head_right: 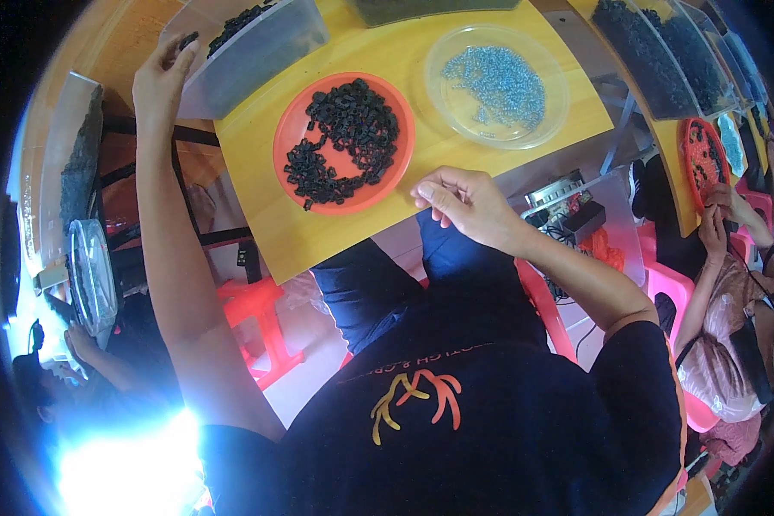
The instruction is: The person assembles small components by picking black plastic pieces from a plate, selecting beads from a round dish, and fitting them together by hand.
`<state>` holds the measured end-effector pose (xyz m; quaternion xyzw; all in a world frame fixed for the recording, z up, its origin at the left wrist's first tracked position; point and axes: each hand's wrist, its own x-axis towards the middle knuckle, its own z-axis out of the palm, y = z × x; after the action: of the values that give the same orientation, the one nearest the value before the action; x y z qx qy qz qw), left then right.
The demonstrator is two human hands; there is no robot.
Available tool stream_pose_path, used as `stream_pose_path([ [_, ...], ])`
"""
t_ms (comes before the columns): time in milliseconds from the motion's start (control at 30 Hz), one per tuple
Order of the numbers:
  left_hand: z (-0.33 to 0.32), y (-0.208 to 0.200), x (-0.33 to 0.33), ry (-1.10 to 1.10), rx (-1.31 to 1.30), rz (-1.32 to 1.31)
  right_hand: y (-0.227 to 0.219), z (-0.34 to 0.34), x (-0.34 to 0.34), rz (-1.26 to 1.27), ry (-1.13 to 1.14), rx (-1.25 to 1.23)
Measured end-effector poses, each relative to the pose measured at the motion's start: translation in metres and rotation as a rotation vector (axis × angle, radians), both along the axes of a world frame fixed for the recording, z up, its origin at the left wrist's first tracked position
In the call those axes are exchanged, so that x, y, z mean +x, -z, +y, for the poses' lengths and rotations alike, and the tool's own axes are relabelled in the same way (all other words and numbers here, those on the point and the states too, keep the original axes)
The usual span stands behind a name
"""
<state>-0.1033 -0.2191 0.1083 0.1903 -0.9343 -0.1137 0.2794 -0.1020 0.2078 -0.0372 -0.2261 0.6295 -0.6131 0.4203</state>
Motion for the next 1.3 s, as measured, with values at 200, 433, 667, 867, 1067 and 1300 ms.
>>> stream_pose_path([
  [200,0.045,0.005,0.018,0.304,0.099,-0.069,0.001,0.009,-0.008,0.062,-0.024,0.021],
  [433,0.135,0.048,0.124,0.433,0.379,-0.739,0.003,0.006,-0.010,0.099,-0.081,0.003],
  [667,0.144,0.084,0.131,0.373,0.463,-0.543,0.002,0.004,-0.012,0.122,-0.095,0.051],
  [867,0.145,0.093,0.109,0.341,0.212,-0.515,0.000,0.003,-0.012,0.112,-0.101,0.052],
  [1067,0.146,0.087,0.093,0.448,0.130,-0.338,0.003,0.005,-0.012,0.113,-0.097,0.051],
  [1300,0.144,0.092,0.093,0.528,0.019,-0.392,0.000,0.003,-0.012,0.126,-0.112,0.068],
])
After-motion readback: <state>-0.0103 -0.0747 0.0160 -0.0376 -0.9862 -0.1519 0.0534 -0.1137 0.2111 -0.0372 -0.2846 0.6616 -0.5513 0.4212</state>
